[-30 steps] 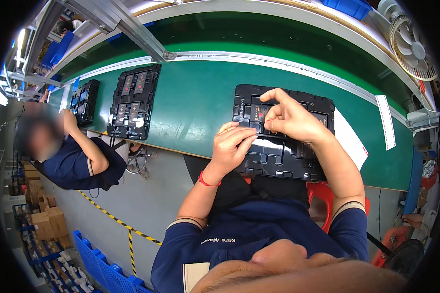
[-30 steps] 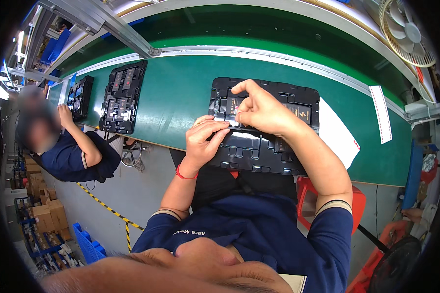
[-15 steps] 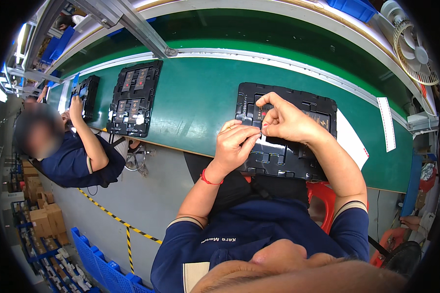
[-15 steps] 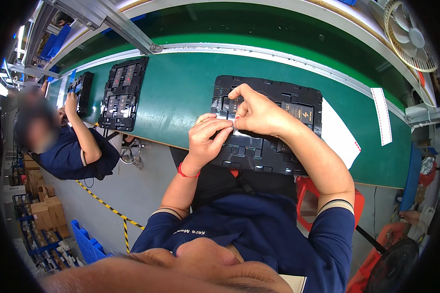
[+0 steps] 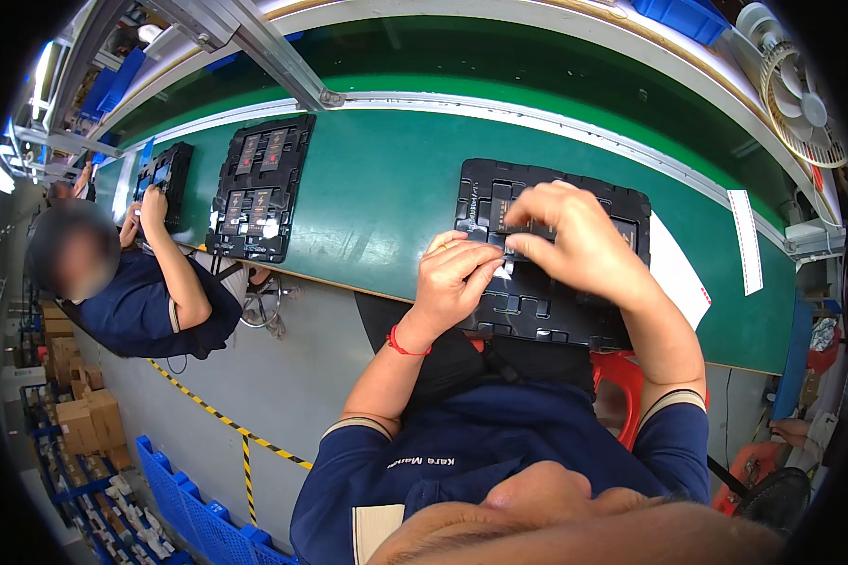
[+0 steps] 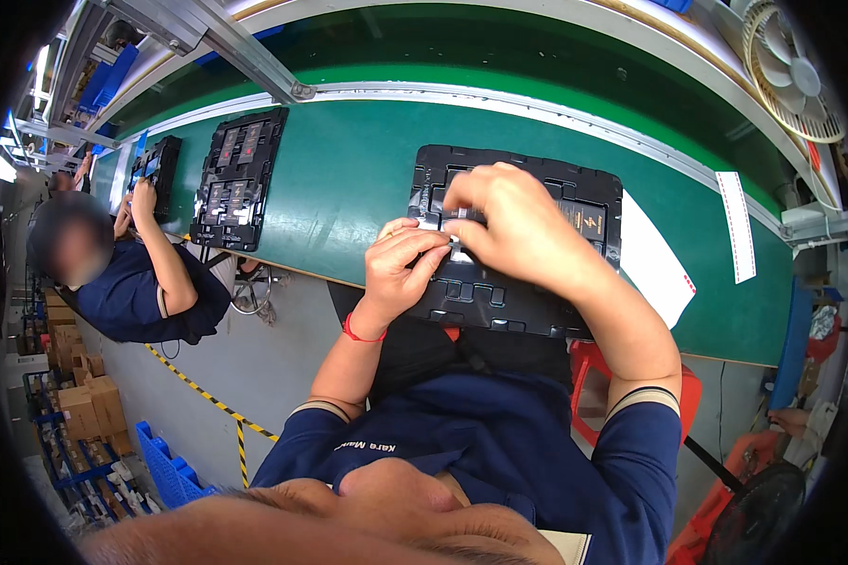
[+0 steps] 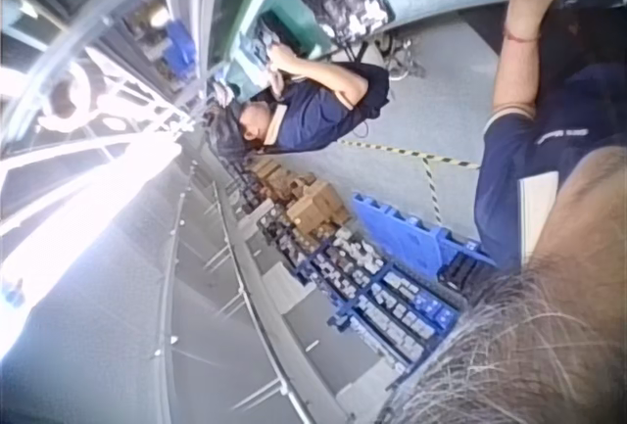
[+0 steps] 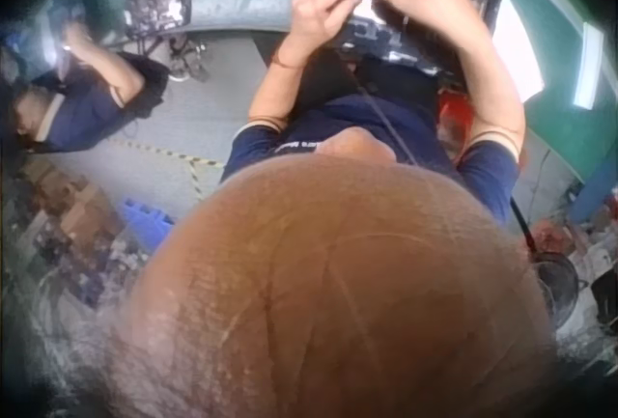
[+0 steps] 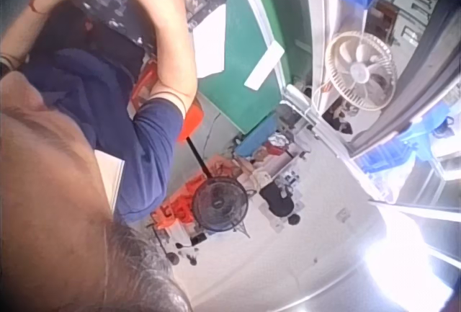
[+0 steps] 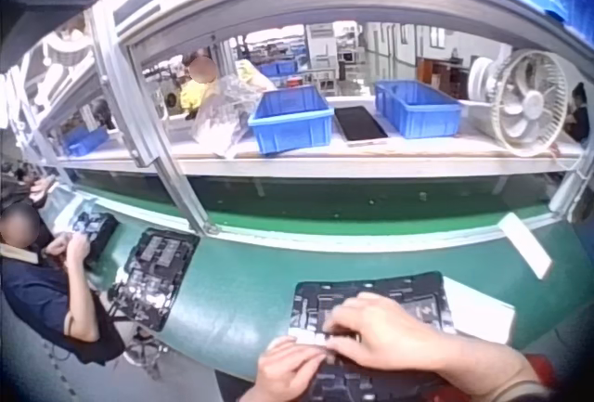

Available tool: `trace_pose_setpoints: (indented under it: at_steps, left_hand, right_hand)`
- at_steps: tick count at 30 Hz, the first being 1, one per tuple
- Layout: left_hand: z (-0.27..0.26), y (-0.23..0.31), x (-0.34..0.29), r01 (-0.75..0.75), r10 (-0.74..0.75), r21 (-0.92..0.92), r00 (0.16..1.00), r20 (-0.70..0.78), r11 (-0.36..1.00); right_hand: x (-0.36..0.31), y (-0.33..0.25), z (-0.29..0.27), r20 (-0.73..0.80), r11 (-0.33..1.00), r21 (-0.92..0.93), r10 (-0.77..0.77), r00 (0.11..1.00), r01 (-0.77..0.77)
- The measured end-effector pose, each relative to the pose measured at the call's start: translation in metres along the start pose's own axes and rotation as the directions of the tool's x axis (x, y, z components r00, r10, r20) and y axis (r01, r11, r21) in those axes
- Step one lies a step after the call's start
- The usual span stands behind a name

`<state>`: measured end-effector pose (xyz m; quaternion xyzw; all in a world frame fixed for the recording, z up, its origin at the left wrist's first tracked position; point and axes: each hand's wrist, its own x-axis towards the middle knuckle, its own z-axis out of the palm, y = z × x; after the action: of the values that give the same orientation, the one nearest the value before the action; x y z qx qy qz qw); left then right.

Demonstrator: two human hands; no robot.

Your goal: The worker is assembling electronic components, specifically placing items into a plastic tray and applying stickers or labels.

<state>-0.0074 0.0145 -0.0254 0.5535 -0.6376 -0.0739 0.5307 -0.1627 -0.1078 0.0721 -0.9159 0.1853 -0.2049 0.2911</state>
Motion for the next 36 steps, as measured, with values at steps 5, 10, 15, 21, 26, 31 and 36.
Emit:
trace_pose_setpoints:
  at_steps: [5,10,15,21,26,31,36]
  left_hand:
    - [0.000,0.001,0.001,-0.004,0.004,0.004,1.000,0.002,1.000]
    - [0.000,0.002,0.001,-0.017,0.017,0.014,1.000,-0.015,1.000]
    - [0.004,0.002,0.002,-0.036,0.036,0.020,0.999,-0.013,0.999]
    - [-0.007,0.009,-0.009,-0.067,0.062,0.042,0.993,0.104,0.997]
    - [-0.015,0.020,-0.013,-0.151,0.112,0.105,0.944,0.309,0.983]
    - [-0.018,0.027,-0.001,-0.121,0.085,0.094,0.944,0.318,0.988]
    - [-0.015,0.039,0.032,-0.142,0.113,0.063,0.935,0.335,0.988]
  right_hand:
    - [-0.014,-0.017,0.024,-0.028,0.888,-0.437,-0.173,0.984,0.144]
    - [-0.013,-0.018,0.032,0.020,0.836,-0.515,-0.209,0.978,0.189]
    - [-0.019,-0.010,0.042,-0.007,0.846,-0.515,-0.165,0.986,0.138]
    - [-0.068,-0.006,0.002,-0.187,0.963,-0.255,0.045,0.981,-0.093]
    - [-0.166,0.073,-0.042,-0.714,0.698,-0.270,0.317,0.624,-0.664]
    - [-0.257,0.115,-0.054,-0.711,0.463,-0.193,0.542,0.448,-0.865]
    - [-0.262,0.116,-0.055,-0.696,0.507,-0.184,0.538,0.476,-0.842]
